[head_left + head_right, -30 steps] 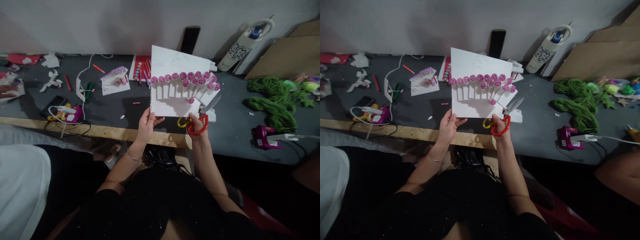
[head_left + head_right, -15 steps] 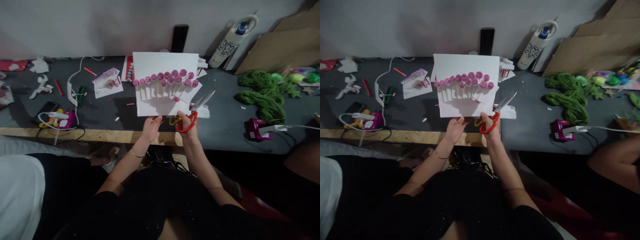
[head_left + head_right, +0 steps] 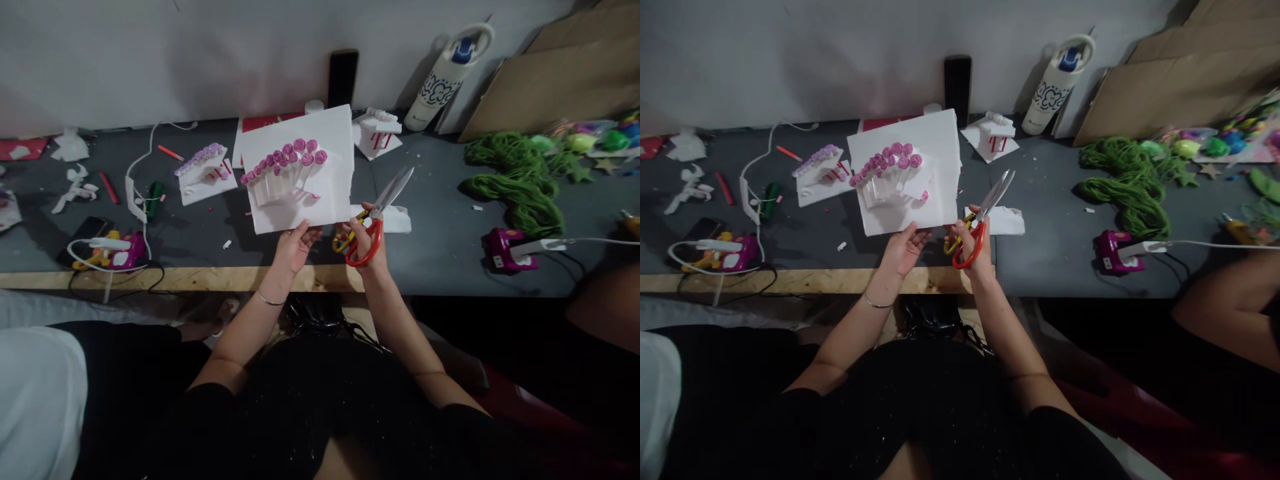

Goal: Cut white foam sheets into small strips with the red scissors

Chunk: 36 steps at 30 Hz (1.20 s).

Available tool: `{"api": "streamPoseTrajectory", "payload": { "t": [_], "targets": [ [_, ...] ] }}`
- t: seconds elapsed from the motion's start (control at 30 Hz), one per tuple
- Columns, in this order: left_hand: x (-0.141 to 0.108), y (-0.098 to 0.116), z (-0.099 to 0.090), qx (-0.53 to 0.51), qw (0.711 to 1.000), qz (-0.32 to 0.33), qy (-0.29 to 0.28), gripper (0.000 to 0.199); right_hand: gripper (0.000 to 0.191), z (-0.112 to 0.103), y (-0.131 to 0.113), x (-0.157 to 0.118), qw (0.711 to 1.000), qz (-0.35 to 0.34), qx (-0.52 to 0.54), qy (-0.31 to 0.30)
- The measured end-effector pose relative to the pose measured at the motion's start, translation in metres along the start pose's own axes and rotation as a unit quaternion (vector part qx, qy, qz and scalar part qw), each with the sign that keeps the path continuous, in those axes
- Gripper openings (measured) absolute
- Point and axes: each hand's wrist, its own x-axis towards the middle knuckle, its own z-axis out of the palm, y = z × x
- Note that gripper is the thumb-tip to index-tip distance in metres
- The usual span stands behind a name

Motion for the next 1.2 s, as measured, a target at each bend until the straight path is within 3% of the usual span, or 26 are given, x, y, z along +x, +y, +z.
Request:
{"api": "streamPoseTrajectory", "payload": {
  "t": [0.23, 0.5, 0.77, 1.2],
  "targets": [
    [0.025, 0.012, 0.016, 0.003, 1.000, 0.017, 0.004, 0.015, 0.069, -0.003, 0.005, 0.024, 0.998, 0.037, -0.025, -0.041],
    [0.055, 0.025, 0.035, 0.008, 0.999, 0.044, 0.027, 0.024, 0.078, -0.012, 0.006, 0.029, 0.979, 0.153, -0.011, -0.133],
    [0.072, 0.034, 0.032, 0.021, 0.995, 0.097, 0.003, 0.017, 0.071, -0.016, -0.007, 0.013, 0.961, 0.126, -0.117, -0.218],
    [0.062, 0.019, 0.036, 0.028, 0.993, 0.115, 0.006, 0.017, 0.078, 0.005, 0.004, 0.022, 0.968, 0.067, -0.162, -0.180]
  ]
}}
